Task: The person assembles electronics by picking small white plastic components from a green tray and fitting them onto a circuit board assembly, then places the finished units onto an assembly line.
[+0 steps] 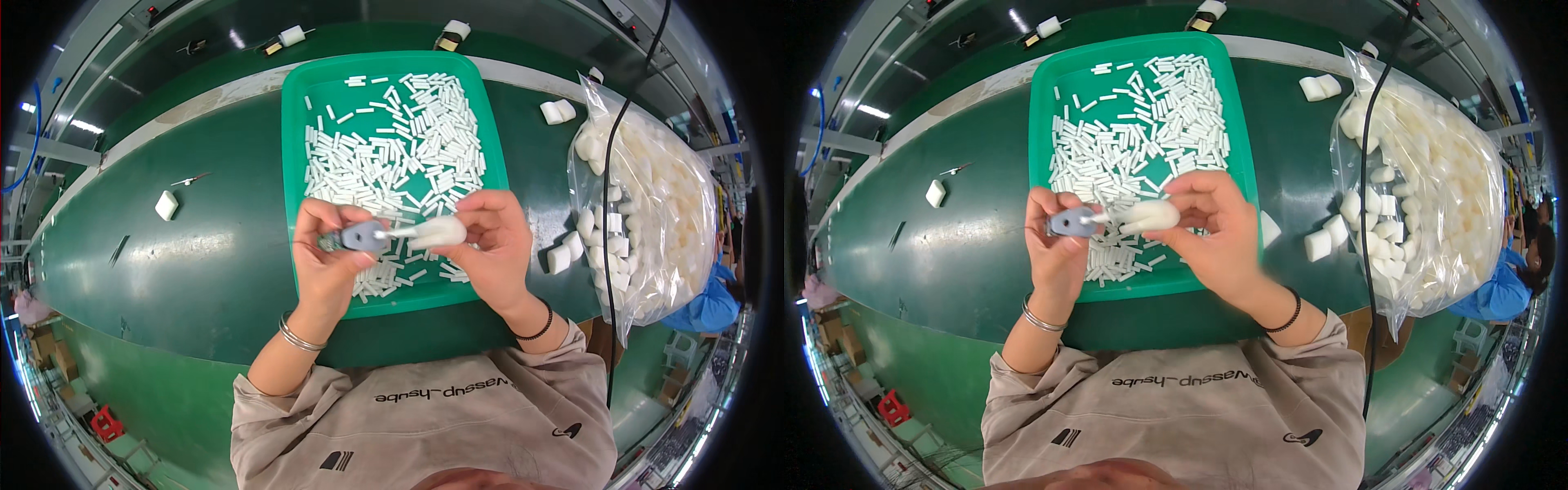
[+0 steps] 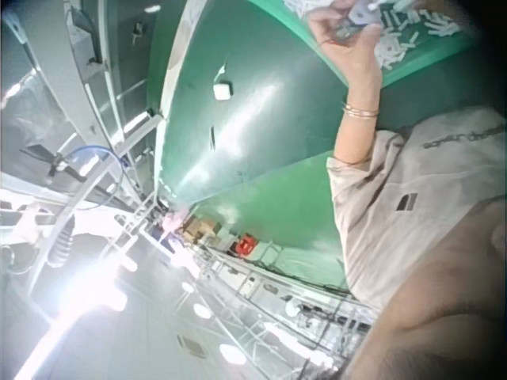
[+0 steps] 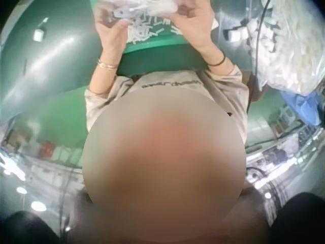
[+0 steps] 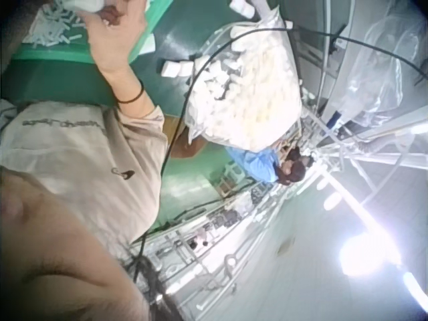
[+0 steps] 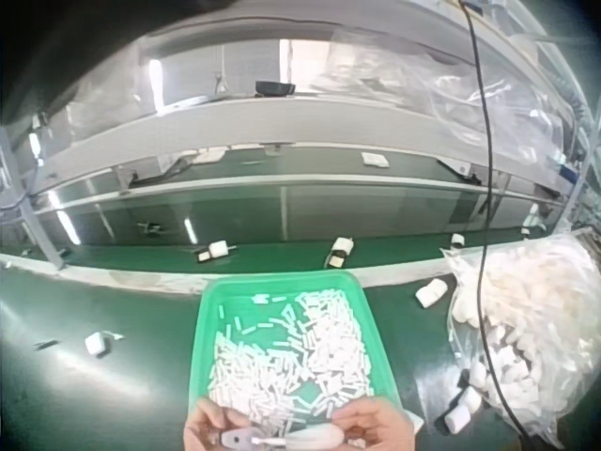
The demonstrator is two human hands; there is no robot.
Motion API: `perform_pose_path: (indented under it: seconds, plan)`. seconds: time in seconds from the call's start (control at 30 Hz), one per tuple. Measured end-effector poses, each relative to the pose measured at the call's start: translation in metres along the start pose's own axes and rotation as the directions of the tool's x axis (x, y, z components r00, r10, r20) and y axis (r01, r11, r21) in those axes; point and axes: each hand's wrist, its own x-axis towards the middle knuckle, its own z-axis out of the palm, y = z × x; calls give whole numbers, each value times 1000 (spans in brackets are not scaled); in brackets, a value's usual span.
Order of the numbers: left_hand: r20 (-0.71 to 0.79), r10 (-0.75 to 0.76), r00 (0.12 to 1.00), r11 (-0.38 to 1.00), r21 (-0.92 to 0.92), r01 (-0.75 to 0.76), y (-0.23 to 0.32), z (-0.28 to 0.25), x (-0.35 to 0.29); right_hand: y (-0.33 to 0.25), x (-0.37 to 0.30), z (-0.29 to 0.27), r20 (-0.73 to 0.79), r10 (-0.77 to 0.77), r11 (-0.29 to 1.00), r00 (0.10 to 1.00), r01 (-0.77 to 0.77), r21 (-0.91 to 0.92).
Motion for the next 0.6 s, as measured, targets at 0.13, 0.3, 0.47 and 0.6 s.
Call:
perform_pose_path:
  seconds: [0.13, 0.3, 0.47, 0.6]
  plan:
    - [80, 2, 997, 961, 275, -24, 1, 3, -4, 5, -7, 8, -23, -23, 995, 999, 25, 100]
    - [135, -126, 983, 931, 359, 70, 2, 5, -4, 4, 0, -3, 163, -287, 905, 944, 323, -276]
    - [205, -193, 959, 908, 408, 96, 0, 7, -5, 3, 5, -8, 330, -597, 631, 732, 682, -370]
    - [184, -192, 964, 871, 485, 81, 0, 10, -8, 8, 3, -7, 364, -567, 629, 739, 674, -388]
